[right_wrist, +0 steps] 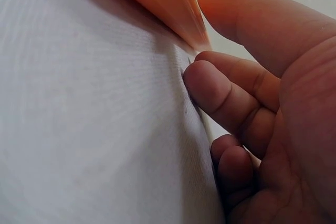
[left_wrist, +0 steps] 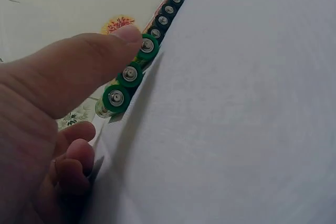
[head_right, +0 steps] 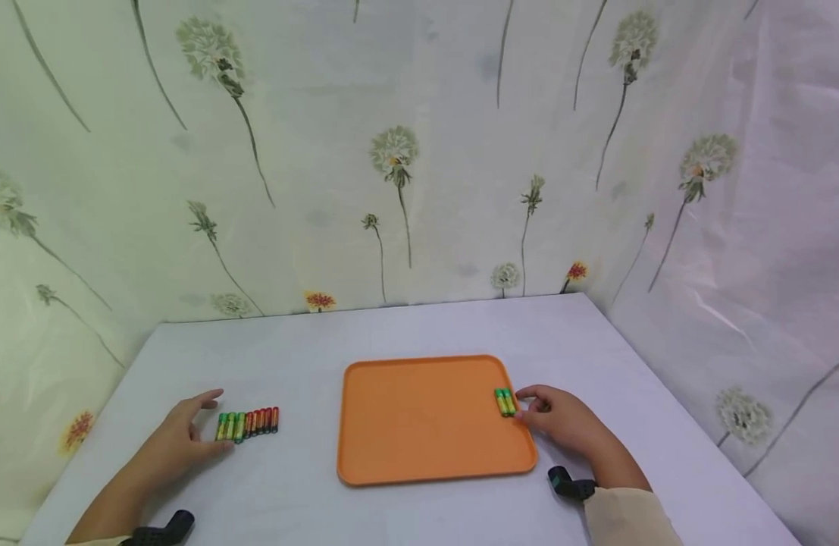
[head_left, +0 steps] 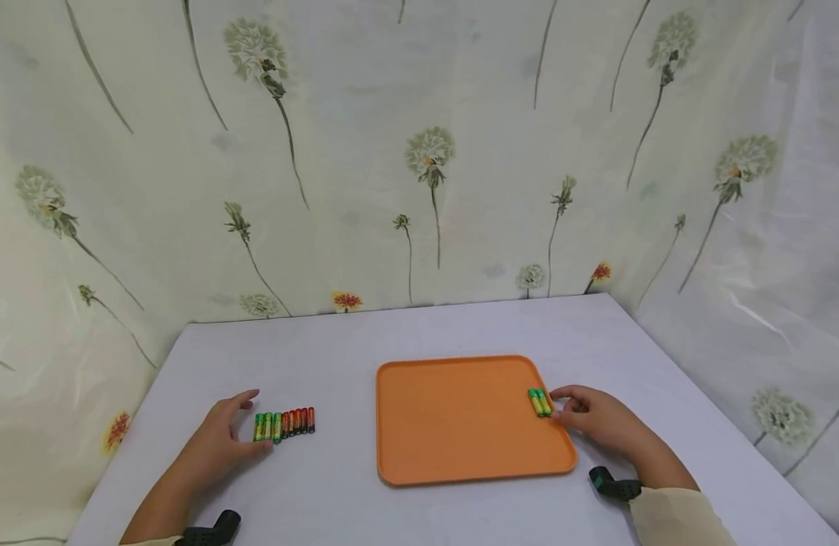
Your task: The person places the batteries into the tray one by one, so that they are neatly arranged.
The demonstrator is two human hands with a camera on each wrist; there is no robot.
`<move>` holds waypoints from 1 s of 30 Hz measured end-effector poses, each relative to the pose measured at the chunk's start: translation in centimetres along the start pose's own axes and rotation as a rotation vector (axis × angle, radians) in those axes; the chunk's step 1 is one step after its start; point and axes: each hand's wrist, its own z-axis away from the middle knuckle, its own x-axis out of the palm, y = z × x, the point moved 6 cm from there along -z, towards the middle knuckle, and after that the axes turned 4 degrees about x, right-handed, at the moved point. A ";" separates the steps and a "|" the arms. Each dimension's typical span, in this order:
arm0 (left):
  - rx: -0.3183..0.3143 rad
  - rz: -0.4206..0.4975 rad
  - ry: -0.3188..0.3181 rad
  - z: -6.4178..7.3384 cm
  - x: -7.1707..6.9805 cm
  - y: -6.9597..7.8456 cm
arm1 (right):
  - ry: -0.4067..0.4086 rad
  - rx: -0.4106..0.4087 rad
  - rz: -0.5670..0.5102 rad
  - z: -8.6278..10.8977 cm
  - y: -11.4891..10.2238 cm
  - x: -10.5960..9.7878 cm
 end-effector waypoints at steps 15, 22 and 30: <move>-0.011 -0.060 -0.039 0.1 0.3 0.3 | 0.003 -0.004 0.003 0.3 -0.3 -0.1; -0.029 -0.084 -0.056 0.1 0.3 0.5 | -0.001 0.021 -0.005 0.1 -0.1 0.0; -0.038 -0.083 -0.058 0.1 0.5 0.3 | 0.003 0.019 -0.002 0.1 -0.1 0.0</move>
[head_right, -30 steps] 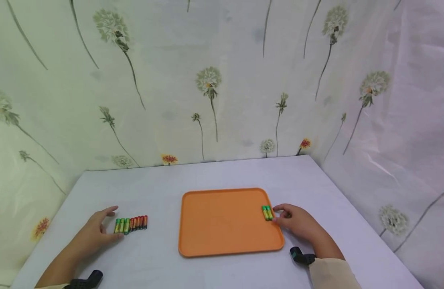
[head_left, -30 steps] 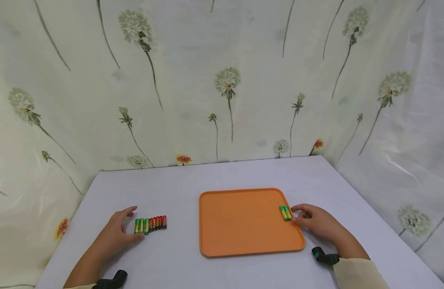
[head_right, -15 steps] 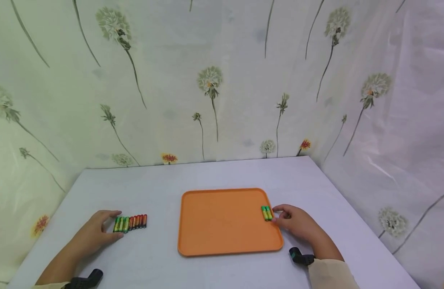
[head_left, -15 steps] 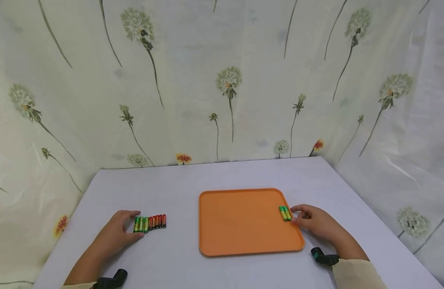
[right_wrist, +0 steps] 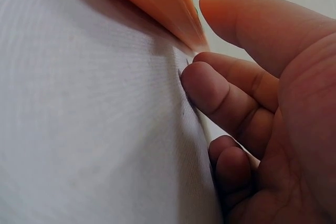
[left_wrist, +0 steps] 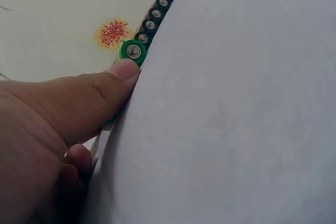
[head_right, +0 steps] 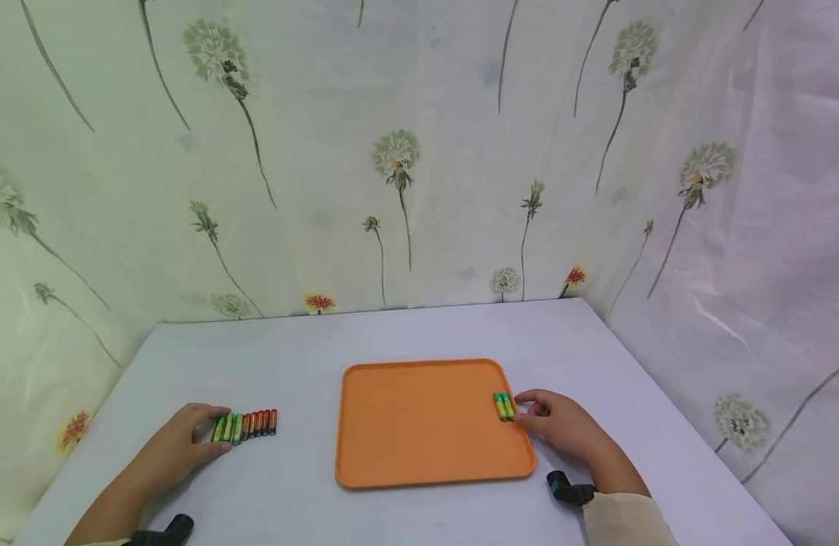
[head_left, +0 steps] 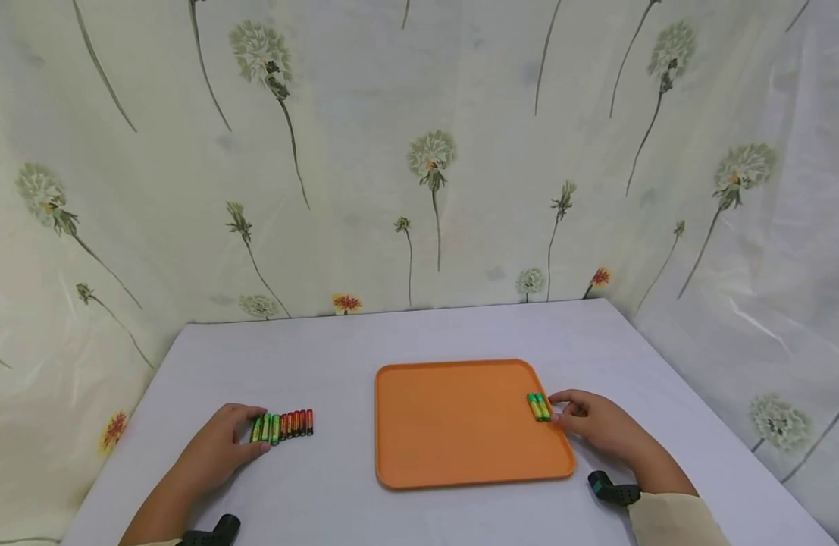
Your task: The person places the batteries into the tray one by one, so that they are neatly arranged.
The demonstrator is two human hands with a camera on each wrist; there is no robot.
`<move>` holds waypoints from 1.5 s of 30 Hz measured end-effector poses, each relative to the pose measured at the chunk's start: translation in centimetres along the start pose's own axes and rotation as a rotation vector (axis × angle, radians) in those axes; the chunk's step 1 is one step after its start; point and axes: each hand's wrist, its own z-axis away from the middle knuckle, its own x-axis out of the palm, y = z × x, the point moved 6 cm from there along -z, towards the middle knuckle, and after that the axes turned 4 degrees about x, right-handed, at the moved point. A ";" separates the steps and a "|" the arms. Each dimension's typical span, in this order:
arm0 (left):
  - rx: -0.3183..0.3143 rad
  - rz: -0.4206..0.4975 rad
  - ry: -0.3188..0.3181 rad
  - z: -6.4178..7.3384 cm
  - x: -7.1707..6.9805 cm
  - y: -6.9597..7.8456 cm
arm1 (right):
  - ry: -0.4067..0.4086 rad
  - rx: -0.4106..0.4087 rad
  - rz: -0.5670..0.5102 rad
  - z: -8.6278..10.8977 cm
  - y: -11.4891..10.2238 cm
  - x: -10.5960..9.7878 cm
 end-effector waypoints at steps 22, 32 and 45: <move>0.029 0.026 0.062 -0.2 0.5 0.0 | -0.013 -0.019 -0.027 0.5 0.0 -0.6; 0.006 0.045 0.061 -0.1 0.1 -0.5 | -0.010 -0.016 -0.016 0.2 0.2 -0.3; 0.007 0.082 0.084 0.2 -0.8 -0.2 | -0.002 0.014 -0.020 0.0 0.3 0.1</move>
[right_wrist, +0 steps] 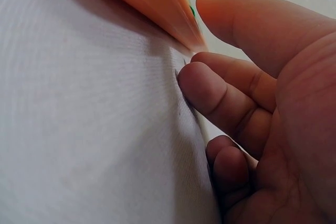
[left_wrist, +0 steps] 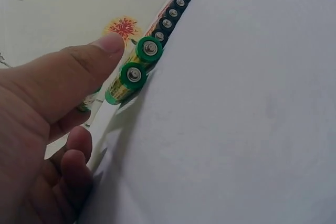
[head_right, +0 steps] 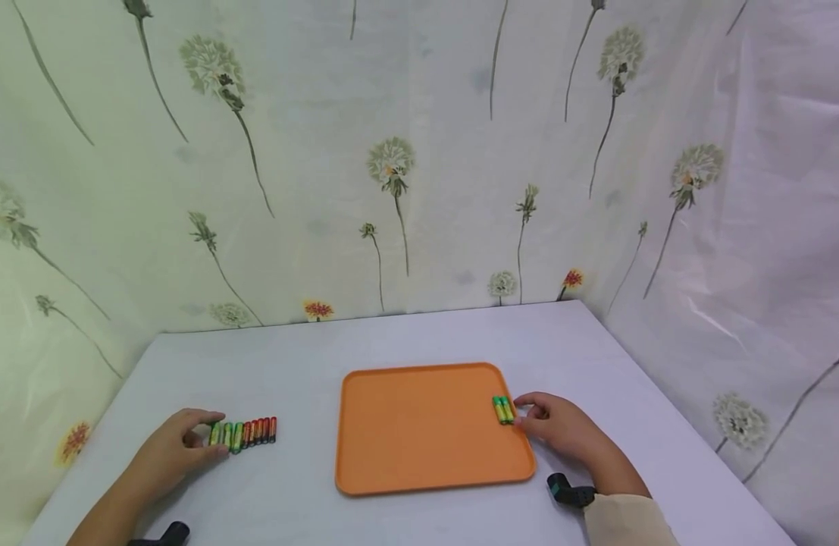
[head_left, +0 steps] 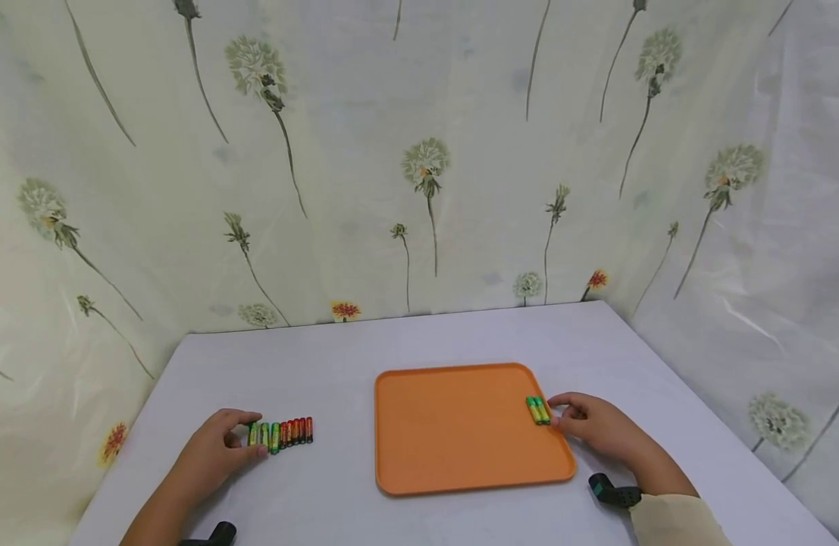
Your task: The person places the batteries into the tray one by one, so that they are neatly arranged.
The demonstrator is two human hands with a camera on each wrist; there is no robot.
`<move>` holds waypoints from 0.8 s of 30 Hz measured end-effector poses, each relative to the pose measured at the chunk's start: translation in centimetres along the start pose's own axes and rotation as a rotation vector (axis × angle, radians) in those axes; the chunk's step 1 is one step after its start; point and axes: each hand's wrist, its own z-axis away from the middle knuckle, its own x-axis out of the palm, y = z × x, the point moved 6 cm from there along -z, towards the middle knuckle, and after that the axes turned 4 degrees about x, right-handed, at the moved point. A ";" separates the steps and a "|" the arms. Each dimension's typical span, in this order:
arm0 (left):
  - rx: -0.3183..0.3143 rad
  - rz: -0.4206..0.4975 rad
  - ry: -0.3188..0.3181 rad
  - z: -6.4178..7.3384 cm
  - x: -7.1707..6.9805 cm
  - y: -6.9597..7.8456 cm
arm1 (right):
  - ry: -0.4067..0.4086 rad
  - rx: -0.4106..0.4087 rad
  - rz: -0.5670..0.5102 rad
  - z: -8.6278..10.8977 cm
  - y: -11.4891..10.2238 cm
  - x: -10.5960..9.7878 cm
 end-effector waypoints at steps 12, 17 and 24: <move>0.045 0.037 0.065 -0.6 -0.1 3.2 | -0.004 -0.046 0.014 0.1 -0.3 -0.5; 0.032 0.024 0.058 -1.1 0.2 3.8 | -0.005 -0.045 -0.003 -0.2 -0.3 -0.3; 0.050 0.071 0.036 -1.4 1.0 4.8 | -0.001 -0.020 0.000 0.1 -0.2 -0.2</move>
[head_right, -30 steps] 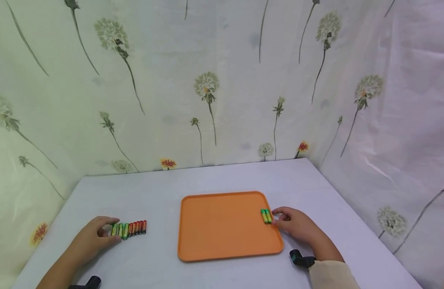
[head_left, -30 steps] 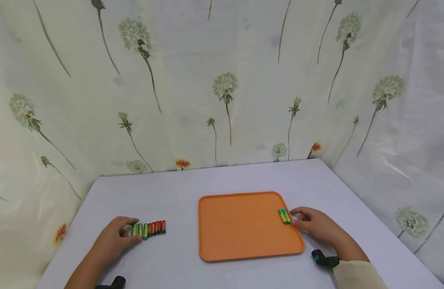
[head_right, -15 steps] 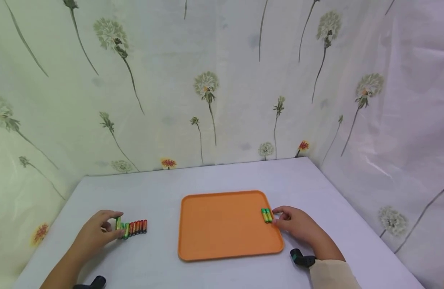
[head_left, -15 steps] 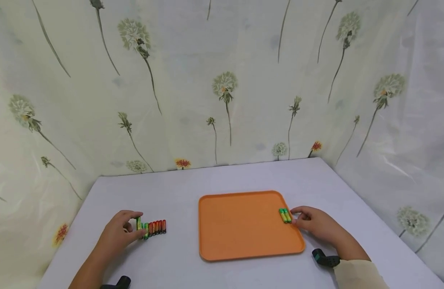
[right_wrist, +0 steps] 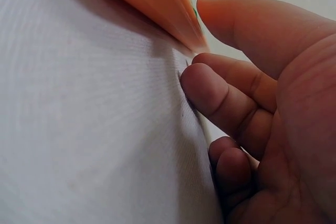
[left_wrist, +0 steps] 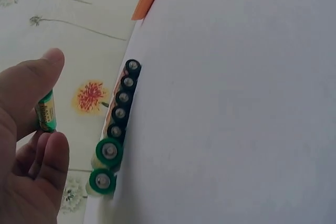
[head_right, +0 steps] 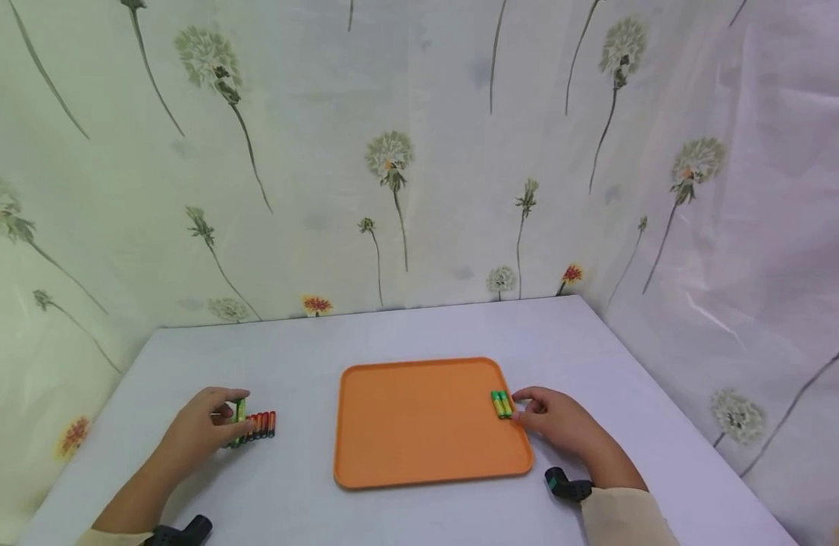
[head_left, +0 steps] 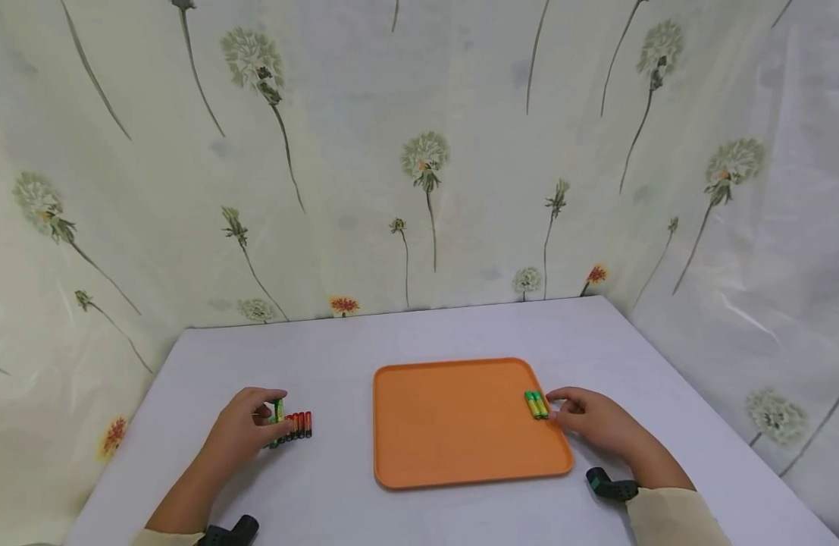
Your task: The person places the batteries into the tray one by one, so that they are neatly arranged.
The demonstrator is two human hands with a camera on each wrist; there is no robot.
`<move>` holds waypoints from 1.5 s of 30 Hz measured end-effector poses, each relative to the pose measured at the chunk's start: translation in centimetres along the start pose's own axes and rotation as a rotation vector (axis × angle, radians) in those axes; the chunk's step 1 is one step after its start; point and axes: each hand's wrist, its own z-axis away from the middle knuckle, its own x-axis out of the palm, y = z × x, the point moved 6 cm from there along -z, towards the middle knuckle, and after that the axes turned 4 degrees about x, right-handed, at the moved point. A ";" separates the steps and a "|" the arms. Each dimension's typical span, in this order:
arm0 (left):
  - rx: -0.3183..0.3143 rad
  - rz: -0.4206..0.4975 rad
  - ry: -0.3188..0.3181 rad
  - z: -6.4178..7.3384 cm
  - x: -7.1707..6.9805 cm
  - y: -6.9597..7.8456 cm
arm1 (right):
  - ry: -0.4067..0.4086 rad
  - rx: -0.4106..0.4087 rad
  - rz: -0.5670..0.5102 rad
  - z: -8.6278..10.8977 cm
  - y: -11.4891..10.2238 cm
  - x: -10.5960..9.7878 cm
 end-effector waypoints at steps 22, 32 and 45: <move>0.045 0.041 -0.012 -3.4 3.2 5.9 | -0.005 -0.013 -0.011 0.2 0.1 -0.1; 0.118 0.027 -0.035 -4.2 5.7 9.3 | -0.007 -0.009 -0.021 0.3 -0.1 0.0; 0.194 0.056 -0.086 -4.8 8.8 12.3 | -0.007 0.006 -0.021 0.0 0.4 0.1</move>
